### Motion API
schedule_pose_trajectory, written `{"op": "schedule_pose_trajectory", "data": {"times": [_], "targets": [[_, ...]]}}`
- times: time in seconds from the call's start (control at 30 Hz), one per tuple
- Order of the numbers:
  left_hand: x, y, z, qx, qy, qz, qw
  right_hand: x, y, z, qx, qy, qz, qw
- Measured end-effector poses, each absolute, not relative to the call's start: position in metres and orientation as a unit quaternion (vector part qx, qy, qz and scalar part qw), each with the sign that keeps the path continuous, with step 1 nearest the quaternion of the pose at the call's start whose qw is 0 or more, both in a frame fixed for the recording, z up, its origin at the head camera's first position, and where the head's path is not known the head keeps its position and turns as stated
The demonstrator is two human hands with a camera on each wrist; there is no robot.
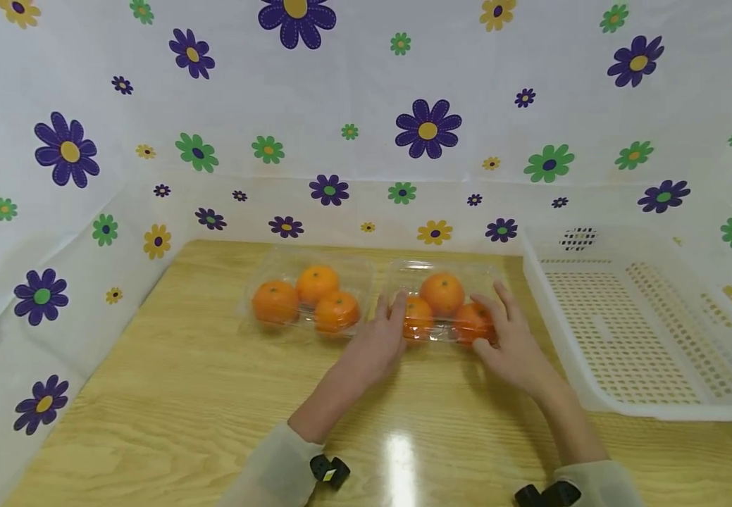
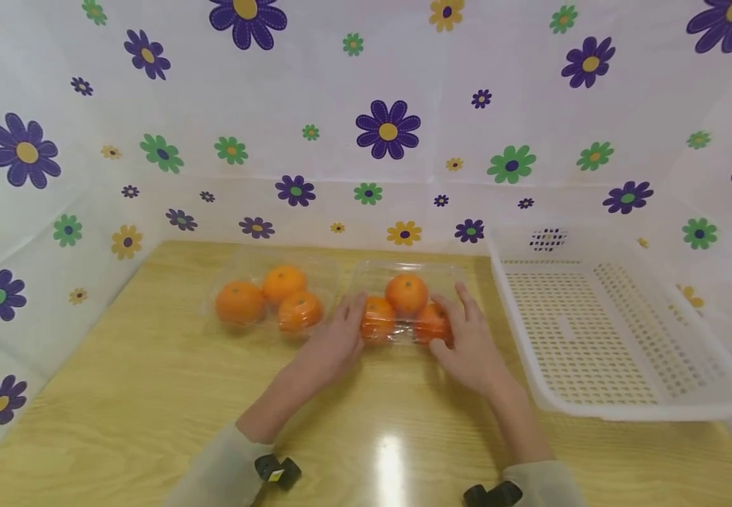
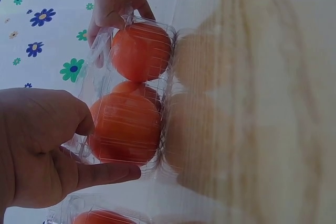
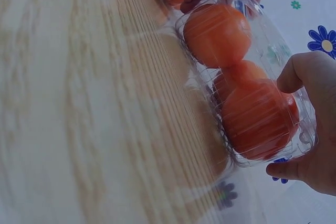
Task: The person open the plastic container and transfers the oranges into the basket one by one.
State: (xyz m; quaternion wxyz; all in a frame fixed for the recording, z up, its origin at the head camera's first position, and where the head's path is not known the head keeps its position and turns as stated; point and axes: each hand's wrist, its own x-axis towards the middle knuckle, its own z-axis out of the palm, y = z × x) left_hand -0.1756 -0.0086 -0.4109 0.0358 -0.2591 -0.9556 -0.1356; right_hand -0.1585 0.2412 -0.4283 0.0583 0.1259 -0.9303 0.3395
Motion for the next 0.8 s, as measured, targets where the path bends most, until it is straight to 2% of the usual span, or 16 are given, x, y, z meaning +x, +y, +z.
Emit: {"op": "schedule_pose_trajectory", "data": {"times": [0.37,0.8], "targets": [[-0.1697,-0.0106,-0.4162,-0.247,-0.95,-0.189,0.009,-0.1484,0.2391,-0.4344,0.119,-0.927,0.347,0.072],[-0.176,-0.0098,-0.4116,-0.235,-0.95,-0.203,0.002,-0.1576,0.2403,-0.4302,0.12,-0.927,0.347,0.076]]}}
